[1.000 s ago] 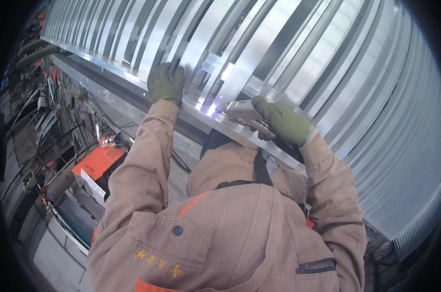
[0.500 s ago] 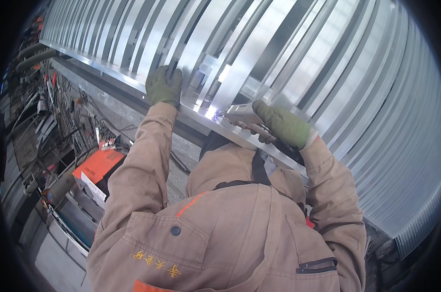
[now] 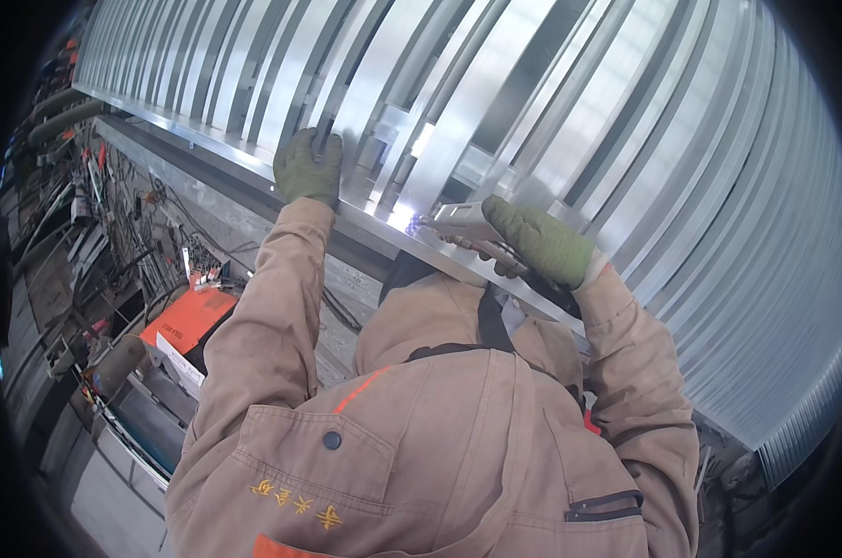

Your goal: The person welds a large curved metal panel using a handheld welding torch. They move along the panel, applying welds at regular intervals to join the metal slats to a frame.

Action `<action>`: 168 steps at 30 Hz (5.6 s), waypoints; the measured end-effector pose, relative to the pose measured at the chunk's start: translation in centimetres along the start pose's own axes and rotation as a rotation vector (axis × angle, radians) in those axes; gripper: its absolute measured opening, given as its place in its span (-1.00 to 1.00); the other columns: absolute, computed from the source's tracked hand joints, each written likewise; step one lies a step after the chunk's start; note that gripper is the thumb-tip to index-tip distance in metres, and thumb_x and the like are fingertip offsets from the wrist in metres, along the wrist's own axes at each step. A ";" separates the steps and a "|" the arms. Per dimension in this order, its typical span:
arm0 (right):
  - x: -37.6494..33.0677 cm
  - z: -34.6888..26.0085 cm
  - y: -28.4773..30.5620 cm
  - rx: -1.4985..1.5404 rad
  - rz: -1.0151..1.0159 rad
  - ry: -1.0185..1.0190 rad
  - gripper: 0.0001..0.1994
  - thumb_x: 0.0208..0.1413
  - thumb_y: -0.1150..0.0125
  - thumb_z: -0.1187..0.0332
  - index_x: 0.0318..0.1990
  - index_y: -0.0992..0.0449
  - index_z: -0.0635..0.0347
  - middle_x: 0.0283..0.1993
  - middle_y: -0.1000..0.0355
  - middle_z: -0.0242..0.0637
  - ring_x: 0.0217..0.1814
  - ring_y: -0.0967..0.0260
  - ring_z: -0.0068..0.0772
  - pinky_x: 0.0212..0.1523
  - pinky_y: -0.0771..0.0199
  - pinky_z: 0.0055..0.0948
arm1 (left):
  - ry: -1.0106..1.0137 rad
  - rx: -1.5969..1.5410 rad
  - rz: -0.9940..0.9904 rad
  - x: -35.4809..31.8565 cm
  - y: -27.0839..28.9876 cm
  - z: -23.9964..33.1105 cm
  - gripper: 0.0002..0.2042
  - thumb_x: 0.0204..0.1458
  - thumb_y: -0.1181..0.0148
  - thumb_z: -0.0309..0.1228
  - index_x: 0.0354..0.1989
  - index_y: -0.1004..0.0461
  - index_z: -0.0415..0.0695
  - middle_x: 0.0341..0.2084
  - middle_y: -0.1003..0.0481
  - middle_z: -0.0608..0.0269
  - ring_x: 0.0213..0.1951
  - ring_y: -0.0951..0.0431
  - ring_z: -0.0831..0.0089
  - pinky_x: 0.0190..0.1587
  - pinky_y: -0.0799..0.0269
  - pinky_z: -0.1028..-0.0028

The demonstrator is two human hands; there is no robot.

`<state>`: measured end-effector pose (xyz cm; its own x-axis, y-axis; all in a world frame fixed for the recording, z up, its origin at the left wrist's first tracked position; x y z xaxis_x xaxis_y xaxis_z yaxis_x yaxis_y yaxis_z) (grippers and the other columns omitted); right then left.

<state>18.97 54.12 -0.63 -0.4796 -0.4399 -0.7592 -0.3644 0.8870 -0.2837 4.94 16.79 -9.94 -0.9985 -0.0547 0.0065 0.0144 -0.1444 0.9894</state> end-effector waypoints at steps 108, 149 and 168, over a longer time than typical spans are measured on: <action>-19.3 4.3 3.0 0.527 0.578 0.220 -0.11 0.62 0.11 -0.39 0.34 -0.56 0.48 -0.11 -0.72 -0.06 -0.26 -0.65 -0.44 -0.26 -0.67 -0.48 | 0.098 0.024 -0.202 0.6 0.0 0.2 -0.27 0.35 -0.16 0.28 0.41 -0.64 -0.08 0.39 -0.63 0.12 0.47 -0.46 -0.02 0.64 -0.15 0.09; -10.2 9.8 0.4 0.206 0.279 0.126 -0.45 0.69 -0.01 -0.06 0.38 -0.59 0.28 0.03 -0.69 -0.08 0.00 -0.64 -0.16 0.05 -0.62 -0.15 | -1.087 0.120 -0.460 -6.3 -5.9 28.0 -0.29 0.46 -0.05 0.22 -0.05 -0.81 -0.29 0.27 -0.69 -0.10 0.69 -0.25 0.15 0.83 0.32 0.06; -10.8 8.5 -0.3 0.086 0.409 0.240 -0.37 0.70 0.02 -0.19 0.18 -0.64 0.31 -0.16 -0.64 -0.28 -0.15 -0.56 -0.46 -0.10 -0.60 -0.34 | -1.027 0.206 -0.671 -6.3 -6.2 28.3 -0.29 0.55 0.10 0.20 0.06 -0.81 -0.21 0.10 -0.71 0.06 0.44 -0.50 0.19 0.82 0.38 0.05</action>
<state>31.08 59.83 2.68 -0.7443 -0.0630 -0.6649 -0.0444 0.9980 -0.0449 9.62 45.97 -12.01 -0.3866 0.7810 -0.4905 -0.4303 0.3176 0.8450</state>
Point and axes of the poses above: each hand's wrist, its own x-axis towards the middle knuckle, its own y-axis out of the back of the hand, z = x × y, the point moved 7 cm from there along x, towards the middle knuckle
